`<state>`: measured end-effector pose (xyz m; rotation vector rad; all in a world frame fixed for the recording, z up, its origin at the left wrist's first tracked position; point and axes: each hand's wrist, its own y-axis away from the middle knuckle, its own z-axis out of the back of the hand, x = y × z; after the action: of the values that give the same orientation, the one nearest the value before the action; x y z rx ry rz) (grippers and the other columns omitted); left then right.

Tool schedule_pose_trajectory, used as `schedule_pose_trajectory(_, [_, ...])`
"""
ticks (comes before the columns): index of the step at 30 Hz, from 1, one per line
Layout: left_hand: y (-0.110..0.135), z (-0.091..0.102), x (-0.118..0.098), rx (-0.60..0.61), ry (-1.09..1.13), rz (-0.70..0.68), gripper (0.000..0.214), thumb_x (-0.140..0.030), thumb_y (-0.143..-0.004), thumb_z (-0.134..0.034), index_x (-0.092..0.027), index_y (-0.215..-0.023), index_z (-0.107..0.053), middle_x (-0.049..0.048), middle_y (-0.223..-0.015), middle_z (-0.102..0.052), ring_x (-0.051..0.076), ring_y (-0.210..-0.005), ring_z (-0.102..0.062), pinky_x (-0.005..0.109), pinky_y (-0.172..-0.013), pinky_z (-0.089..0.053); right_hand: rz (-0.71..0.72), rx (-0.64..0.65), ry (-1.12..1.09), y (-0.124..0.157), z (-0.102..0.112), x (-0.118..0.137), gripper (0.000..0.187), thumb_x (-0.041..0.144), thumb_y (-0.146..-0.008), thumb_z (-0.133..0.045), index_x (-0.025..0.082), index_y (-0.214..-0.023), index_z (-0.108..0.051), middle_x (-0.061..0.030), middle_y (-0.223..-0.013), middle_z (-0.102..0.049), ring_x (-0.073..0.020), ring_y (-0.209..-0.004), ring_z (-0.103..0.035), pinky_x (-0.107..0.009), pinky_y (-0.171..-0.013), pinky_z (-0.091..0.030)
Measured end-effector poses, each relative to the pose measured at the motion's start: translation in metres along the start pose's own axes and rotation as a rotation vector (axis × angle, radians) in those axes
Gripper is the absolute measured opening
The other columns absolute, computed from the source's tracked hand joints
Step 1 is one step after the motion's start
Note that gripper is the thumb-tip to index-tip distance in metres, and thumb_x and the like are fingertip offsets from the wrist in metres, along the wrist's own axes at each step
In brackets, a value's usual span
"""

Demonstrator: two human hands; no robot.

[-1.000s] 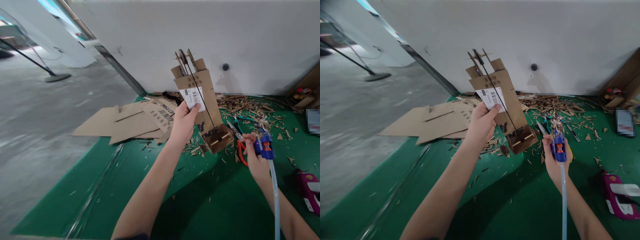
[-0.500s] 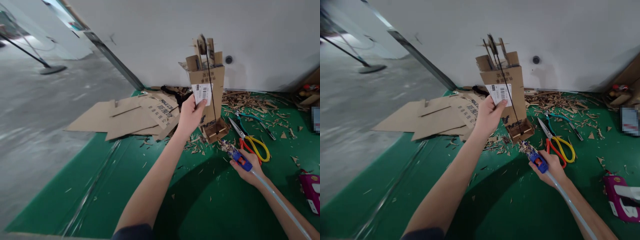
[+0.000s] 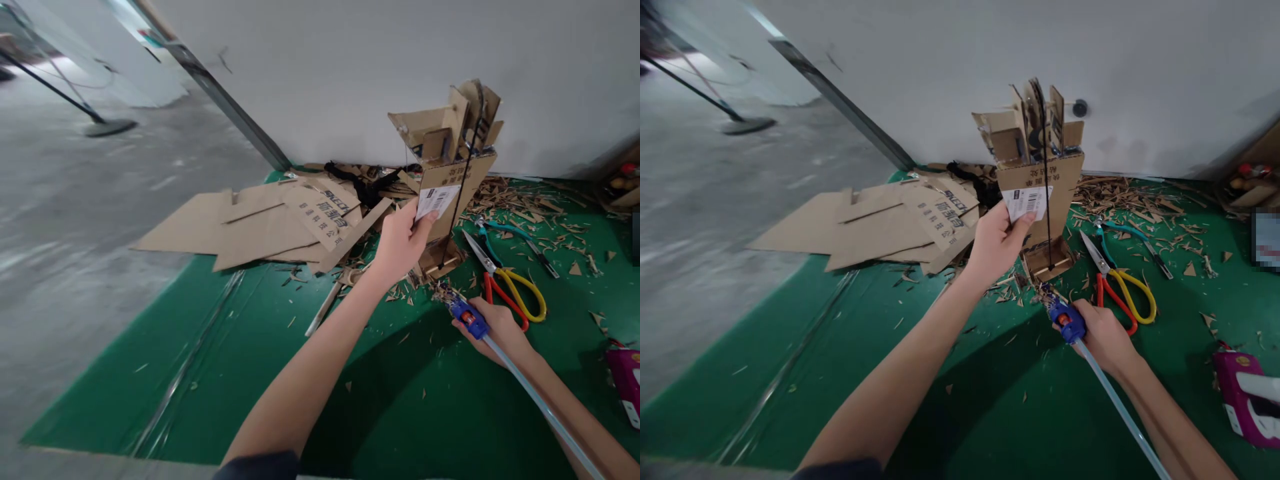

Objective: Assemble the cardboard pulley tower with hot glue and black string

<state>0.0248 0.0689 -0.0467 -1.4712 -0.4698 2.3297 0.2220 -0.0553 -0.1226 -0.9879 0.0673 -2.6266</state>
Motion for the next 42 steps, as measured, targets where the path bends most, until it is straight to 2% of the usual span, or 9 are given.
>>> schedule_pose_trajectory(7, [0.008,-0.004,-0.005,0.050,-0.033,-0.020,0.026,-0.039,-0.093,-0.053,-0.019,-0.100,-0.067,0.0057,-0.075,-0.069,0.016,-0.064,-0.063,0.024,-0.051,-0.043,0.008,0.027,0.083,0.000,-0.003,0.000,0.023,0.045,-0.091,-0.055,0.021,-0.089,-0.055,-0.0041,-0.070,-0.065,-0.0204,-0.061,-0.066,-0.024,-0.053,-0.040])
schedule_pose_trajectory(15, [0.008,-0.002,-0.012,0.075,-0.067,-0.031,0.021,-0.039,-0.091,-0.057,-0.020,-0.087,-0.065,0.0054,-0.070,-0.063,0.022,-0.074,-0.063,0.030,-0.063,-0.046,0.022,0.014,0.040,-0.001,-0.005,-0.002,0.025,0.044,-0.090,-0.056,0.020,-0.098,-0.057,-0.0067,-0.076,-0.069,-0.0215,-0.065,-0.069,-0.025,-0.055,-0.044])
schedule_pose_trajectory(18, [0.008,-0.001,-0.015,0.079,-0.100,-0.054,0.020,-0.037,-0.092,-0.055,-0.021,-0.084,-0.063,0.0031,-0.064,-0.058,0.020,-0.065,-0.059,0.030,-0.061,-0.043,0.008,0.005,0.052,-0.002,-0.007,-0.003,0.027,0.045,-0.089,-0.057,0.020,-0.097,-0.058,-0.0064,-0.073,-0.068,-0.0218,-0.062,-0.068,-0.025,-0.053,-0.043])
schedule_pose_trajectory(22, [0.009,-0.001,-0.017,0.105,-0.144,-0.105,0.021,-0.033,-0.093,-0.052,-0.020,-0.077,-0.057,-0.0011,-0.056,-0.050,0.012,-0.047,-0.044,0.026,-0.050,-0.033,-0.050,0.032,0.033,-0.004,-0.007,-0.001,0.028,0.047,-0.088,-0.057,0.021,-0.095,-0.059,-0.0053,-0.072,-0.068,-0.0208,-0.060,-0.068,-0.025,-0.054,-0.044])
schedule_pose_trajectory(29, [0.010,0.001,-0.022,0.159,-0.152,-0.197,0.019,-0.028,-0.096,-0.048,-0.018,-0.087,-0.061,-0.0042,-0.050,-0.044,0.009,-0.041,-0.036,0.023,-0.044,-0.028,-0.108,0.068,0.021,-0.009,-0.005,0.004,0.025,0.047,-0.087,-0.057,0.022,-0.090,-0.058,-0.0040,-0.070,-0.066,-0.0208,-0.059,-0.067,-0.024,-0.051,-0.041])
schedule_pose_trajectory(34, [0.010,0.004,-0.025,0.175,-0.148,-0.211,0.022,-0.029,-0.096,-0.047,-0.019,-0.082,-0.061,-0.0035,-0.051,-0.046,0.009,-0.043,-0.037,0.022,-0.044,-0.031,-0.081,0.034,0.007,-0.012,-0.007,0.003,0.023,0.046,-0.086,-0.059,0.022,-0.086,-0.058,-0.0026,-0.065,-0.064,-0.0195,-0.056,-0.066,-0.023,-0.049,-0.038])
schedule_pose_trajectory(39, [0.010,0.004,-0.023,0.179,-0.131,-0.208,0.017,-0.027,-0.096,-0.048,-0.019,-0.096,-0.063,-0.0031,-0.055,-0.050,0.009,-0.044,-0.041,0.023,-0.046,-0.032,-0.071,0.029,-0.007,-0.012,-0.008,0.003,0.025,0.047,-0.087,-0.058,0.022,-0.086,-0.058,-0.0027,-0.066,-0.064,-0.0185,-0.054,-0.064,-0.023,-0.049,-0.038])
schedule_pose_trajectory(42, [0.009,0.003,-0.019,0.155,-0.152,-0.194,0.017,-0.028,-0.096,-0.050,-0.019,-0.095,-0.064,-0.0038,-0.052,-0.046,0.010,-0.042,-0.039,0.025,-0.046,-0.030,-0.074,0.028,0.006,-0.009,-0.008,0.002,0.026,0.047,-0.087,-0.059,0.022,-0.086,-0.058,-0.0025,-0.064,-0.063,-0.0182,-0.052,-0.063,-0.023,-0.048,-0.038])
